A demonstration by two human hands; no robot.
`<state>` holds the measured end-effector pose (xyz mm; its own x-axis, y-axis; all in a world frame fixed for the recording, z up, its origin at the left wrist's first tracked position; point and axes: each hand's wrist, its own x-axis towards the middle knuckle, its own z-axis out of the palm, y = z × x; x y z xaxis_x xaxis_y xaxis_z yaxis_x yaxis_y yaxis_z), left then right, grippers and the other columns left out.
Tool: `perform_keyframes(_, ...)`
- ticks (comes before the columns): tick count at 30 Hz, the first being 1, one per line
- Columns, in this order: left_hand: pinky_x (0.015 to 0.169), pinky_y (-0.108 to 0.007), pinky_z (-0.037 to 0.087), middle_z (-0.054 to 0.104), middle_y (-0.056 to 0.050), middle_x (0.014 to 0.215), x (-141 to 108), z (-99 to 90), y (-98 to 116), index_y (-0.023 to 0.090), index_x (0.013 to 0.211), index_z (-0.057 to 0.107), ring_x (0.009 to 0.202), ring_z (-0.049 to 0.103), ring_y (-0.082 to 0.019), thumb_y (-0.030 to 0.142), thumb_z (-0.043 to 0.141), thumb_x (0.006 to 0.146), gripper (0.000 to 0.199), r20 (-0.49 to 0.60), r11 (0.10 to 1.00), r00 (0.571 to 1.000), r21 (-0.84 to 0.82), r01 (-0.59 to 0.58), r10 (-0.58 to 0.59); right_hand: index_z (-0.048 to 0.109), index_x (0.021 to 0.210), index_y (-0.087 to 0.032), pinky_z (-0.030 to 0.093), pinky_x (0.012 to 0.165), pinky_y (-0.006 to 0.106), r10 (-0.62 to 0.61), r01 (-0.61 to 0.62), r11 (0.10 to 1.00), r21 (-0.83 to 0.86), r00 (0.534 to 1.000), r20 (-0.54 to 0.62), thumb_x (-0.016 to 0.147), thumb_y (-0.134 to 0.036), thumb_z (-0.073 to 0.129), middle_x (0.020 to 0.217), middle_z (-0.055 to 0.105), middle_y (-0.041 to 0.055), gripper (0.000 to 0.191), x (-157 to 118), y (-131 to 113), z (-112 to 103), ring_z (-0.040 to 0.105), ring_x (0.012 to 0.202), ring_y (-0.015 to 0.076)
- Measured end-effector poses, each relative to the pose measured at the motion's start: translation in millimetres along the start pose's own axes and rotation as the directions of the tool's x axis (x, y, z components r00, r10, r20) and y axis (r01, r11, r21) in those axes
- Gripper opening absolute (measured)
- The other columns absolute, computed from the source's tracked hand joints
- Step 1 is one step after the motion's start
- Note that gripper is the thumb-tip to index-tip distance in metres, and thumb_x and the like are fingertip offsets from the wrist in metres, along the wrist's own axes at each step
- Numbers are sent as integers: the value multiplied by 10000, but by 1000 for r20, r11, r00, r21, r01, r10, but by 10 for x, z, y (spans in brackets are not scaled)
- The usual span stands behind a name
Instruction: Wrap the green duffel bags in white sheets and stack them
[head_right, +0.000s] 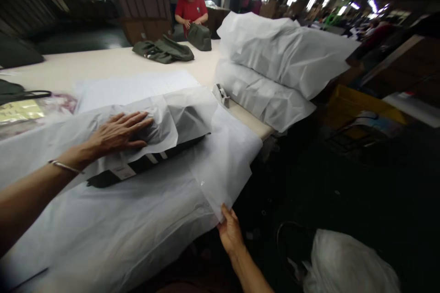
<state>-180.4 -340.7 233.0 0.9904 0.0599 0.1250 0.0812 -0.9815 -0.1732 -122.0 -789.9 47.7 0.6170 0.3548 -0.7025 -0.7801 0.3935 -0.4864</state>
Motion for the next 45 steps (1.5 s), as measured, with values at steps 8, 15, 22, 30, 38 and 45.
perform_keyframes(8, 1174, -476, 148, 240, -83, 1611, -14, -105, 79, 291, 1533, 225, 1473, 220, -267, 523, 585, 890, 773, 85, 997, 995, 59, 51, -55, 664, 1022, -197, 593, 711, 333, 161, -159, 987, -26, 972, 170, 656, -332, 875, 983, 760, 14, 444, -216, -247, 157, 698, 827, 187)
perform_keyframes(15, 1176, -500, 146, 290, -87, 1593, -71, -98, 77, 319, 1515, 262, 1460, 259, -267, 453, 649, 855, 777, 24, 998, 998, -41, 54, -53, 704, 800, -209, 584, 618, 312, -77, 138, 919, -370, 982, 174, 391, -415, 944, 816, 734, 6, 517, -11, -465, 399, 687, 802, 243)
perform_keyframes(22, 1164, -556, 175, 301, -101, 1587, -116, -57, 95, 303, 1505, 288, 1447, 288, -299, 407, 715, 803, 829, -34, 993, 998, -110, 51, -55, 693, 766, -250, 588, 685, 320, -171, 401, 742, -537, 888, 427, 622, -443, 833, 728, 684, 13, 279, -14, -878, 1378, 678, 850, 255)
perform_keyframes(30, 1163, -557, 198, 328, -104, 1575, -140, -28, 120, 300, 1491, 319, 1436, 302, -317, 464, 748, 767, 857, -71, 989, 996, -139, 49, -59, 641, 730, -198, 544, 599, 299, -205, 507, 753, -420, 787, 582, 622, -487, 837, 661, 683, -11, 366, -118, -793, 2844, 648, 637, 186)
perform_keyframes(38, 1164, -551, 215, 343, -76, 1570, -131, 76, 157, 303, 1470, 362, 1429, 317, -302, 342, 568, 917, 592, -148, 983, 986, -180, 46, -74, 647, 786, -148, 561, 551, 261, -76, 327, 840, -432, 861, 503, 590, -327, 880, 684, 748, 34, 353, 315, -678, 3843, 707, 625, 183)
perform_keyframes(45, 1173, -495, 254, 451, -64, 1506, -64, 197, 38, 257, 1474, 380, 1392, 396, -242, 205, 366, 994, 483, -156, 946, 984, -322, 28, -82, 643, 804, -145, 582, 550, 251, -42, 261, 819, -511, 915, 401, 759, -186, 754, 697, 745, 39, 126, 635, -582, 4144, 711, 619, 166)
